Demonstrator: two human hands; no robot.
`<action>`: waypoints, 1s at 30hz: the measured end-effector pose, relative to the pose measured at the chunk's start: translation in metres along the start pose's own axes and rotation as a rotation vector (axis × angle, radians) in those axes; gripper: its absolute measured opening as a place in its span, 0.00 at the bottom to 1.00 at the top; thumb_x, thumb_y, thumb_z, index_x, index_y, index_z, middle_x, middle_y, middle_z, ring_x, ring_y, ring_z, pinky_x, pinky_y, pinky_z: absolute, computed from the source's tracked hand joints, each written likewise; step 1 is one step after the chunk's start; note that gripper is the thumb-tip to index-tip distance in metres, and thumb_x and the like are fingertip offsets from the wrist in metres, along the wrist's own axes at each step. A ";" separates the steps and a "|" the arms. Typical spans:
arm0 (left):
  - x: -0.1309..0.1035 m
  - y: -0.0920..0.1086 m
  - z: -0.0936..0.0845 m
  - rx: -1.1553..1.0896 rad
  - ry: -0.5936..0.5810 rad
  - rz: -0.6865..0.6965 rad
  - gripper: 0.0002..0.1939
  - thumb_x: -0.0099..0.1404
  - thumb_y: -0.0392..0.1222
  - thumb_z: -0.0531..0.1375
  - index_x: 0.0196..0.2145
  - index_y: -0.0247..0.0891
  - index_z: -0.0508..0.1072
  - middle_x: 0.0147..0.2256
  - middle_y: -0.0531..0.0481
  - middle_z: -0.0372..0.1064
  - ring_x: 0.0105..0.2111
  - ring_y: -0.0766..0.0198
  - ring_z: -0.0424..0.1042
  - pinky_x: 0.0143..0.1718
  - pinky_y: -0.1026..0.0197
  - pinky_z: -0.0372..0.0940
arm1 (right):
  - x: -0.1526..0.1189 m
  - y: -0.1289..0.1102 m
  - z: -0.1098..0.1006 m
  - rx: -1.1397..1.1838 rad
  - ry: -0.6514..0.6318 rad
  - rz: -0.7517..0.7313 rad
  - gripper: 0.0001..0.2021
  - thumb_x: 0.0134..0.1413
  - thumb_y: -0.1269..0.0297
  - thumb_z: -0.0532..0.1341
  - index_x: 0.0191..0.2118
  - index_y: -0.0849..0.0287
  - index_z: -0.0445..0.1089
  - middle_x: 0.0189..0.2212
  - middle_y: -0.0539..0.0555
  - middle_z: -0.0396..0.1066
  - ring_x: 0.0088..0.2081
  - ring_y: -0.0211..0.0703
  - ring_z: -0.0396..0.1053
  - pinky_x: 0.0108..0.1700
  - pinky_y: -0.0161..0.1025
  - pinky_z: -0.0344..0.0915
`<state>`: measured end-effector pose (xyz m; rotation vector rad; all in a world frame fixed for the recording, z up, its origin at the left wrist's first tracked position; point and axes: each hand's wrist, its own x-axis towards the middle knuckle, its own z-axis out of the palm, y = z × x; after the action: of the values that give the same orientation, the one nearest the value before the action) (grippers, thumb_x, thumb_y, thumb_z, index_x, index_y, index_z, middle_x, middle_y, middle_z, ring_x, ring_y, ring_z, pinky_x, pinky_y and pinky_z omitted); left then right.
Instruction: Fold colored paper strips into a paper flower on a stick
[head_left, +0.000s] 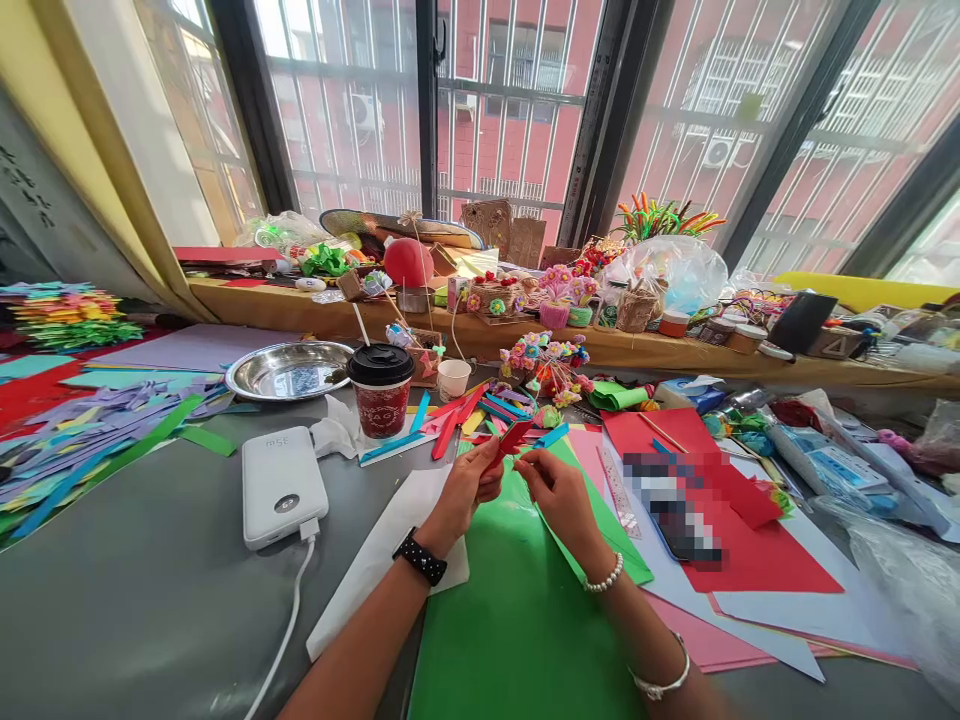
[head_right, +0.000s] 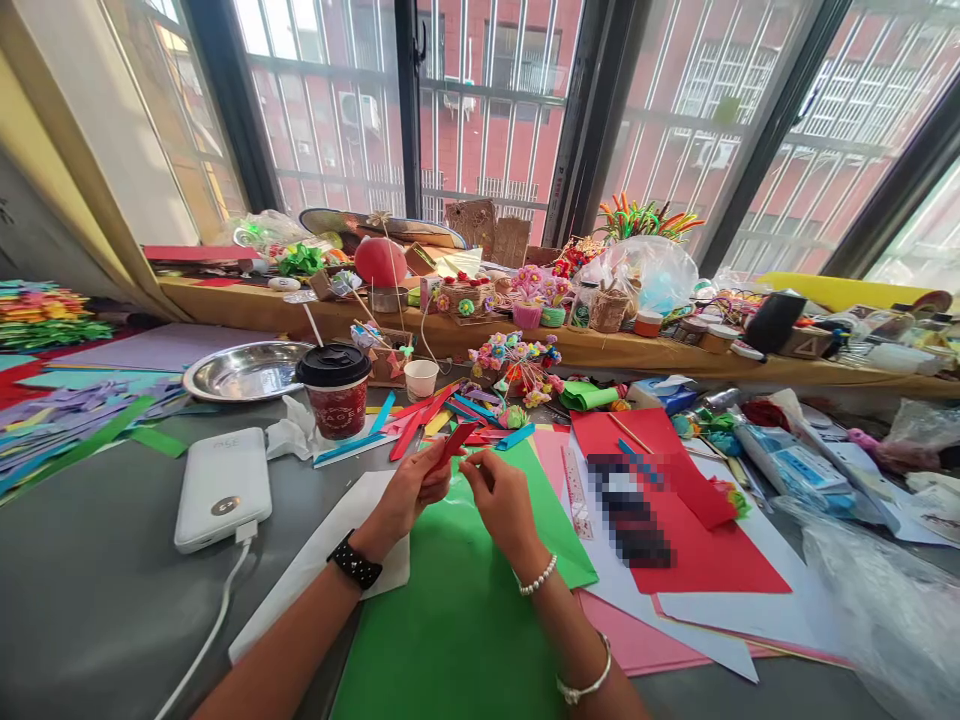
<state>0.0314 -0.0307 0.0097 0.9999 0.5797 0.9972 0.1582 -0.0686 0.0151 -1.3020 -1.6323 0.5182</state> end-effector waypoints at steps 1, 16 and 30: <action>0.000 0.001 0.000 -0.007 -0.006 -0.005 0.18 0.55 0.51 0.53 0.18 0.34 0.58 0.12 0.62 0.42 0.11 0.78 0.39 0.13 0.69 0.36 | 0.000 -0.001 0.000 0.008 -0.002 -0.001 0.11 0.51 0.58 0.51 0.26 0.60 0.63 0.12 0.44 0.54 0.16 0.32 0.52 0.19 0.31 0.49; 0.001 -0.005 0.004 0.169 0.084 0.140 0.17 0.51 0.53 0.57 0.30 0.35 0.62 0.15 0.63 0.43 0.12 0.78 0.42 0.13 0.70 0.39 | -0.001 0.000 0.001 -0.109 0.101 -0.043 0.13 0.52 0.58 0.50 0.27 0.61 0.65 0.13 0.45 0.53 0.16 0.32 0.50 0.18 0.31 0.47; -0.002 -0.002 0.004 0.098 0.046 0.121 0.16 0.54 0.52 0.54 0.28 0.34 0.64 0.14 0.62 0.43 0.12 0.78 0.40 0.13 0.69 0.36 | -0.003 -0.002 0.001 -0.088 0.096 -0.051 0.12 0.52 0.58 0.50 0.28 0.61 0.64 0.13 0.45 0.55 0.16 0.32 0.53 0.19 0.30 0.50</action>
<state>0.0346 -0.0349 0.0100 1.1113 0.6162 1.1094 0.1561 -0.0717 0.0143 -1.3262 -1.6191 0.3513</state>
